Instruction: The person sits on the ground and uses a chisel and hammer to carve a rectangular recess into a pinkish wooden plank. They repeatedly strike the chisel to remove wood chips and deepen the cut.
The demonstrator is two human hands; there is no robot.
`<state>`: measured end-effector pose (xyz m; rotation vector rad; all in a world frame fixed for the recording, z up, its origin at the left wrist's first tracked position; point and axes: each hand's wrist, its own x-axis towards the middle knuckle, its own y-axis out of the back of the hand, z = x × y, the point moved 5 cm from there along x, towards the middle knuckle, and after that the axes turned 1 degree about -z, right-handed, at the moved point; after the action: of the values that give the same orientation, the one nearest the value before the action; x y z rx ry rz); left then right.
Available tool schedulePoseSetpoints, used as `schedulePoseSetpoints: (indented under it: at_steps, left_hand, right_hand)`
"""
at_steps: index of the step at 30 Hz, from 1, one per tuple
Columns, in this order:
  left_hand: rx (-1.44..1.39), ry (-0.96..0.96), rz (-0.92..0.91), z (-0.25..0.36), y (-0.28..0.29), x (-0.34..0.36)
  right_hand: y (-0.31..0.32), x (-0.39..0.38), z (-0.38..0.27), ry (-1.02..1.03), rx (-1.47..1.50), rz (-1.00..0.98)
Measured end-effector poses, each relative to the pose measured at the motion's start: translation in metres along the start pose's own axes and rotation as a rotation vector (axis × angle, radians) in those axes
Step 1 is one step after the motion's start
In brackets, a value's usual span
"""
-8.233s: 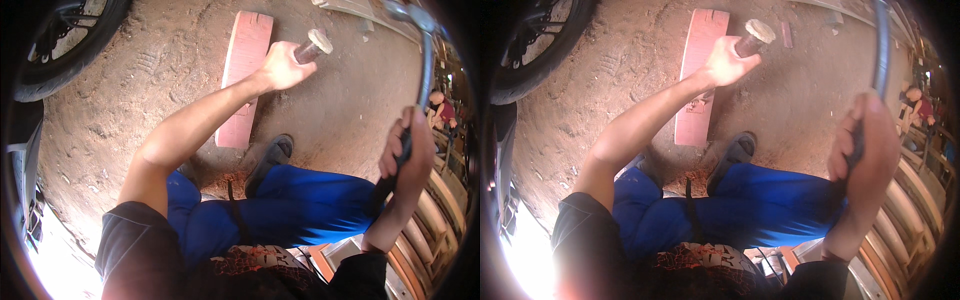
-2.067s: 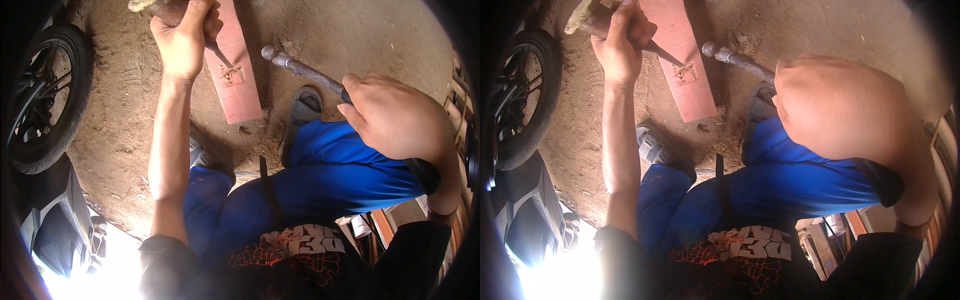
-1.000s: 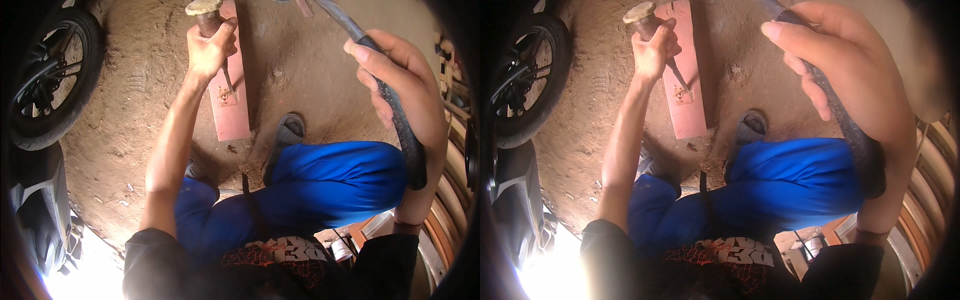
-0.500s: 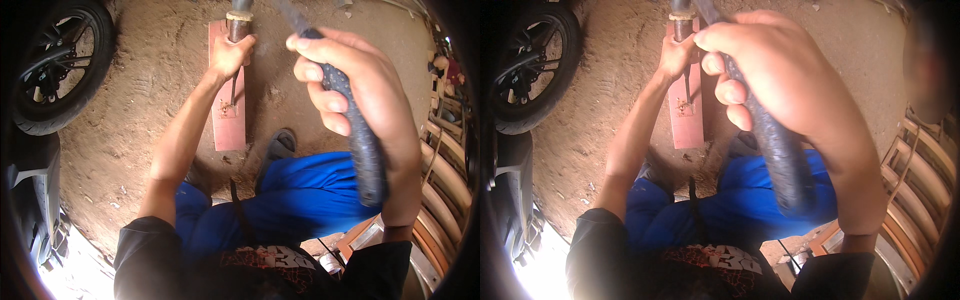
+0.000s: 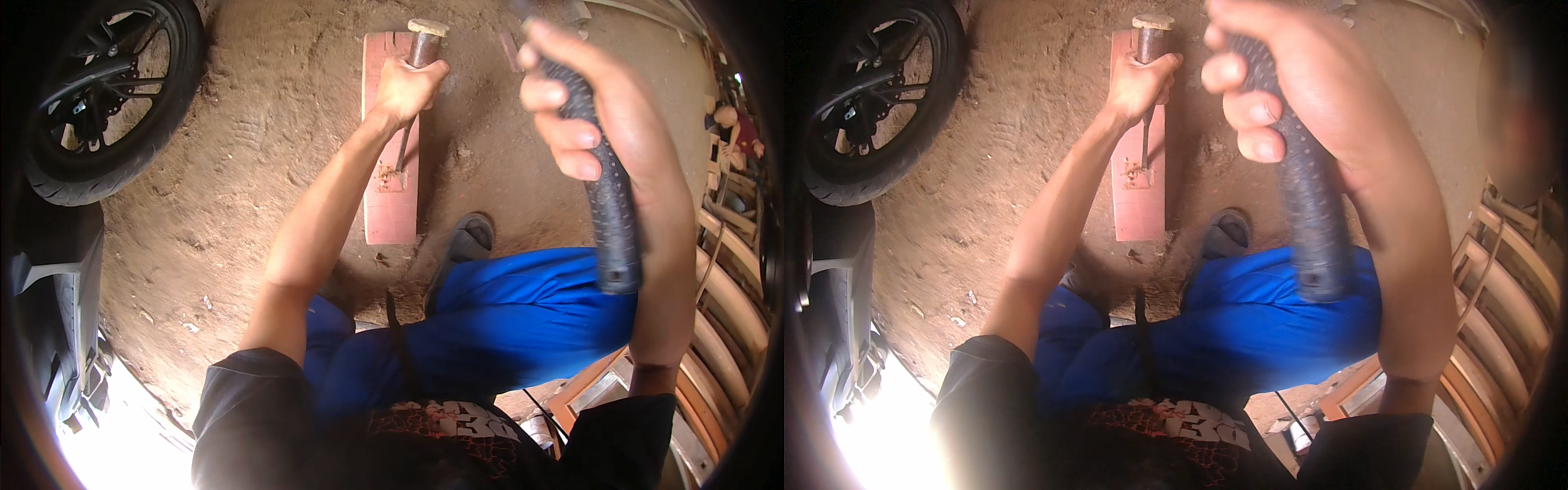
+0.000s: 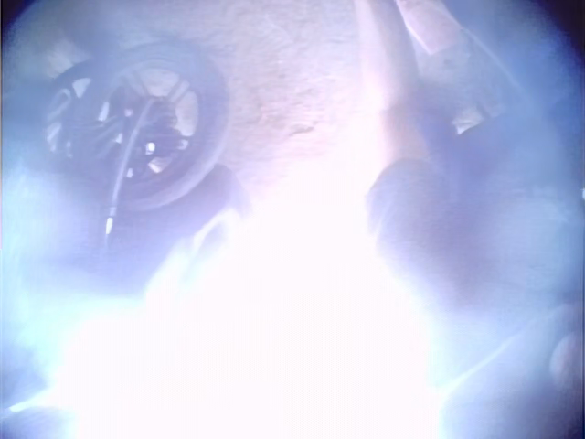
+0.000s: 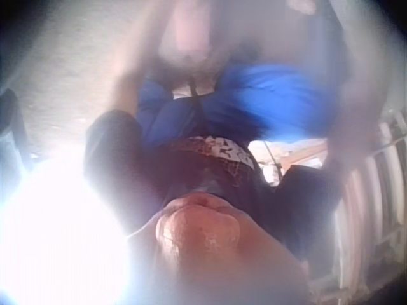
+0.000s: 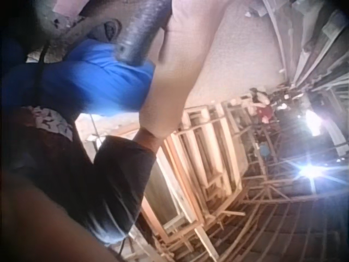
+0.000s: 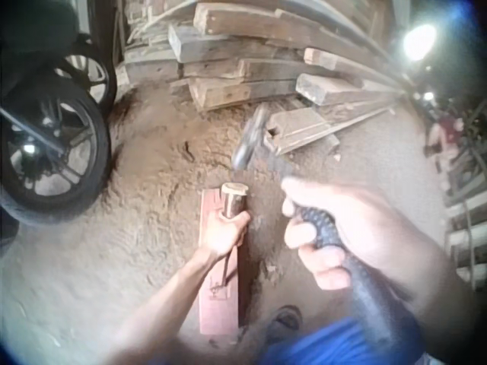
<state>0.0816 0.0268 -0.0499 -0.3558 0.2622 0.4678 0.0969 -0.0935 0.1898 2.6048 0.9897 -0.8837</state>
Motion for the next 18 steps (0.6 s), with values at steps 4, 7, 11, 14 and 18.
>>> schedulePoseSetpoints:
  at_steps: [4, 7, 11, 14, 18]
  left_hand:
    - [0.029, 0.002, 0.028, -0.005, 0.0, 0.003]
    - [0.022, 0.017, 0.034, -0.008, 0.011, 0.004]
    - [0.003, 0.018, 0.02, -0.008, 0.002, 0.006]
    - [-0.01, 0.03, 0.03, -0.009, 0.0, 0.006]
    - [0.006, 0.036, 0.054, -0.013, 0.013, 0.015]
  right_hand:
    - [0.004, 0.003, -0.001, -0.087, -0.093, -0.022]
    - [0.002, 0.003, -0.018, 0.09, -0.036, -0.125]
    - [-0.007, 0.005, -0.02, 0.081, 0.0, 0.08]
    - [-0.006, 0.01, 0.003, -0.075, -0.18, 0.048]
    - [0.007, 0.02, -0.001, -0.11, -0.1, -0.133]
